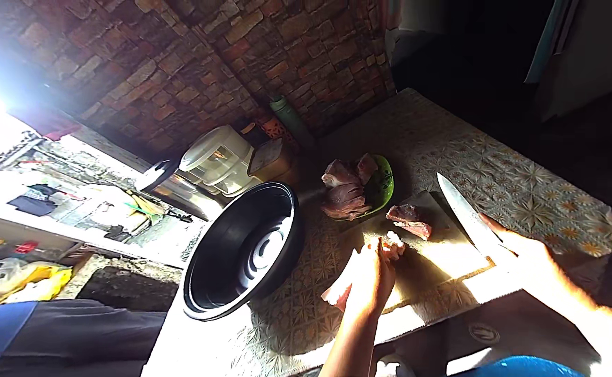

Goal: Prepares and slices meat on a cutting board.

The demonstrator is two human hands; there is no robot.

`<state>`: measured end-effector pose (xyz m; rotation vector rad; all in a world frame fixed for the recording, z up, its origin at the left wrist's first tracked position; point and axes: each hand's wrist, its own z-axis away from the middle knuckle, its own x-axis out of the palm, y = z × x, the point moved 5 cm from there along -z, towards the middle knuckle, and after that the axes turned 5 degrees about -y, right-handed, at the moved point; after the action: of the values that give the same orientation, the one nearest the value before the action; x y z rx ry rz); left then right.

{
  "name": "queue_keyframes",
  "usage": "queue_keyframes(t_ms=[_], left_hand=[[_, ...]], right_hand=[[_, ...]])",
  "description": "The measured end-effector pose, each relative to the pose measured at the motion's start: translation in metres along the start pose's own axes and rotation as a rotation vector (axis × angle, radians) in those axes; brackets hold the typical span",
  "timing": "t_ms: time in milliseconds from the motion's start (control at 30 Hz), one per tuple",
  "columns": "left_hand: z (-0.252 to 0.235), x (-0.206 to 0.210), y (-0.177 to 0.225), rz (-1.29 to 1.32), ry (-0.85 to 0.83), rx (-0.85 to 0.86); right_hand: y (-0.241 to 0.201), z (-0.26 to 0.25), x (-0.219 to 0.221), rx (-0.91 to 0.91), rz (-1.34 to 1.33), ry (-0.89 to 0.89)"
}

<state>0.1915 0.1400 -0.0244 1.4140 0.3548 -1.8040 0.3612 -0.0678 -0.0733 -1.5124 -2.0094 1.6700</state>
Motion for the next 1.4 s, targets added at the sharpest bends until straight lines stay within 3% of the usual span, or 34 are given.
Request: queue_keyframes(t_ms=[200, 433, 733, 867, 933, 1033, 1200, 1300, 1400], left_hand=[[-0.02, -0.006, 0.019, -0.028, -0.11, 0.019], [-0.03, 0.018, 0.023, -0.167, 0.042, 0.016], [-0.028, 0.017, 0.021, -0.021, -0.031, 0.195], [-0.016, -0.012, 0.014, 0.122, -0.123, 0.298], [-0.009, -0.047, 0.0, 0.232, -0.035, 0.296], [0.004, -0.112, -0.04, 0.325, 0.272, 0.246], [0.002, -0.204, -0.119, 0.158, 0.784, 0.073], [-0.025, -0.221, -0.161, 0.033, 0.795, -0.04], [-0.05, -0.205, -0.191, 0.204, 0.544, -0.115]], right_hand=[[0.002, 0.0, 0.005, -0.01, -0.005, -0.018], [0.007, 0.003, 0.01, -0.063, 0.077, -0.003], [-0.002, 0.005, 0.013, -0.058, 0.153, 0.009], [-0.005, 0.005, 0.014, -0.055, 0.169, -0.012], [-0.006, 0.004, 0.014, -0.055, 0.196, -0.004], [-0.009, 0.005, 0.015, -0.062, 0.204, 0.018], [-0.008, 0.003, 0.015, -0.058, 0.121, -0.044], [-0.011, 0.003, 0.014, -0.054, 0.118, -0.046], [-0.015, 0.004, 0.013, -0.053, 0.141, -0.051]])
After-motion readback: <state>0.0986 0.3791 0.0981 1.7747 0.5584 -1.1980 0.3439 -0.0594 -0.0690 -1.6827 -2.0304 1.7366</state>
